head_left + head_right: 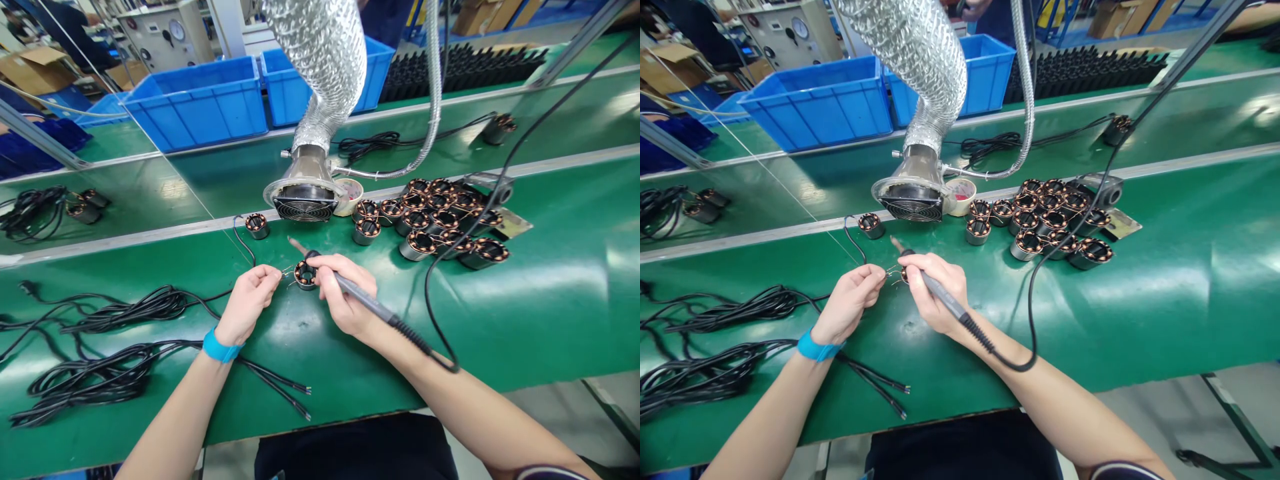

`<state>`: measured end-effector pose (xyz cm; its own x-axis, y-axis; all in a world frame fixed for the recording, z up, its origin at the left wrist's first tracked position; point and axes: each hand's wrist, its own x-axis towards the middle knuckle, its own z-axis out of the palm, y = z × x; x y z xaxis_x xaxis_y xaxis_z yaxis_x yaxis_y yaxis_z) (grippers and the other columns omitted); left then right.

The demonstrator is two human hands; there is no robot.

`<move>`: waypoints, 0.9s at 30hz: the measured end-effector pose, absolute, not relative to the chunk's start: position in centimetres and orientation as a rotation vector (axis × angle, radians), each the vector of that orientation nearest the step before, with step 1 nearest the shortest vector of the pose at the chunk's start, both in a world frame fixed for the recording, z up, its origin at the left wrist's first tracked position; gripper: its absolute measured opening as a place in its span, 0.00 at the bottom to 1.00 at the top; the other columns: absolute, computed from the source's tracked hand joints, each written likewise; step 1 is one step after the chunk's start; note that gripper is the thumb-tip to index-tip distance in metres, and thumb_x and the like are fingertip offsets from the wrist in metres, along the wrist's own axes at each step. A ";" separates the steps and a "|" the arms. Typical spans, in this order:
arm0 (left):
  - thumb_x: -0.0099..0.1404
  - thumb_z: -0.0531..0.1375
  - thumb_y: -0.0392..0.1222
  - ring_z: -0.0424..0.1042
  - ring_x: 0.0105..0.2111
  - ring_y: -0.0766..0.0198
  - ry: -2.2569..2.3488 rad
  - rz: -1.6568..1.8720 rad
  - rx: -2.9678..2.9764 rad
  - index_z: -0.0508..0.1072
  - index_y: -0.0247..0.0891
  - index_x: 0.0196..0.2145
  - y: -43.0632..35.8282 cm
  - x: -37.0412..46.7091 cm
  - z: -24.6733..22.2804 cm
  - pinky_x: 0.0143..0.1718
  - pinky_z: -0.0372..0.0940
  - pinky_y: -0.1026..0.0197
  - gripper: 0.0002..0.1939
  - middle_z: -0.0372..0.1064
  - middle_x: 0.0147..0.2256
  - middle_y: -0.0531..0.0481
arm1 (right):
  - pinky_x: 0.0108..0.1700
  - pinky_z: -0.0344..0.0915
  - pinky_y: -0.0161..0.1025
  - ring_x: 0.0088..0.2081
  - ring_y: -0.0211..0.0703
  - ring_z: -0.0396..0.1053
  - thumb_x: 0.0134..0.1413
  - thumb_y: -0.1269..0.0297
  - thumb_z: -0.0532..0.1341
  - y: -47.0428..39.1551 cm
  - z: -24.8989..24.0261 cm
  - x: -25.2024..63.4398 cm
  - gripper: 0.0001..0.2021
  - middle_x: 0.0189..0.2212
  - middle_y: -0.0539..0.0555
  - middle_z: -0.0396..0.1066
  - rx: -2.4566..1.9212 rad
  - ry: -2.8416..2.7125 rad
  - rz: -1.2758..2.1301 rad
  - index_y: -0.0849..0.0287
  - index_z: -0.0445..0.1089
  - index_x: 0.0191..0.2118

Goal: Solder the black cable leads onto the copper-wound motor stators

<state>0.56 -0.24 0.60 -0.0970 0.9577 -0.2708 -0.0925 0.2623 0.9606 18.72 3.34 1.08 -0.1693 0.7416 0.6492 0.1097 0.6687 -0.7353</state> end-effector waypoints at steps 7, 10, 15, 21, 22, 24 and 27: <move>0.64 0.63 0.50 0.42 0.19 0.74 1.346 1.122 0.913 0.66 0.36 0.30 -0.1 0.7 0.5 0.19 0.38 0.66 0.15 0.49 0.23 0.60 | 0.43 0.71 0.35 0.39 0.36 0.71 0.64 0.73 0.56 4.2 -0.3 17.5 0.16 0.43 0.54 0.65 -0.636 -1.903 0.477 0.52 0.68 0.55; 0.64 0.63 0.50 0.43 0.19 0.74 1.366 1.125 0.927 0.66 0.36 0.30 -0.2 0.7 0.6 0.19 0.38 0.66 0.15 0.49 0.23 0.60 | 0.46 0.70 0.36 0.42 0.36 0.70 0.65 0.75 0.55 4.5 -0.9 17.1 0.20 0.46 0.54 0.61 -0.619 -1.964 0.527 0.50 0.65 0.58; 0.65 0.62 0.51 0.46 0.19 0.73 1.403 1.144 0.998 0.68 0.36 0.31 -0.3 1.0 0.7 0.19 0.42 0.67 0.14 0.51 0.22 0.59 | 0.49 0.70 0.38 0.43 0.36 0.70 0.64 0.75 0.54 4.6 -1.4 16.9 0.23 0.49 0.54 0.59 -0.612 -1.993 0.604 0.48 0.62 0.61; 0.64 0.62 0.50 0.52 0.20 0.72 1.391 1.187 1.095 0.69 0.37 0.31 -0.6 1.0 1.1 0.21 0.49 0.66 0.14 0.59 0.24 0.57 | 0.43 0.73 0.37 0.42 0.39 0.70 0.64 0.71 0.57 4.4 -1.4 16.4 0.18 0.46 0.53 0.62 -0.688 -1.969 0.756 0.47 0.66 0.57; 0.64 0.62 0.50 0.54 0.21 0.72 1.385 1.178 1.105 0.70 0.37 0.31 -0.6 1.0 1.2 0.22 0.51 0.66 0.13 0.61 0.25 0.57 | 0.42 0.73 0.37 0.42 0.40 0.70 0.64 0.70 0.57 4.3 -1.3 16.4 0.17 0.44 0.53 0.63 -0.718 -1.962 0.784 0.47 0.67 0.56; 0.63 0.63 0.48 0.60 0.24 0.70 1.369 1.146 1.138 0.71 0.36 0.34 -0.6 0.8 1.3 0.26 0.55 0.66 0.12 0.65 0.28 0.54 | 0.42 0.73 0.36 0.43 0.40 0.69 0.64 0.69 0.56 4.2 -1.1 16.3 0.16 0.43 0.53 0.64 -0.752 -1.951 0.829 0.47 0.68 0.54; 0.62 0.64 0.44 0.68 0.33 0.65 1.348 1.101 1.232 0.72 0.35 0.37 -0.5 0.4 1.2 0.35 0.62 0.64 0.10 0.70 0.34 0.50 | 0.48 0.70 0.37 0.45 0.39 0.68 0.63 0.70 0.56 4.1 -0.9 16.4 0.15 0.46 0.52 0.63 -0.717 -1.949 0.830 0.48 0.70 0.52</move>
<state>0.38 -0.51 1.19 -0.0206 0.9967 -0.0782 0.1226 0.0802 0.9892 16.40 4.07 -0.86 -0.4512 0.7439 0.4929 0.1603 0.6109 -0.7753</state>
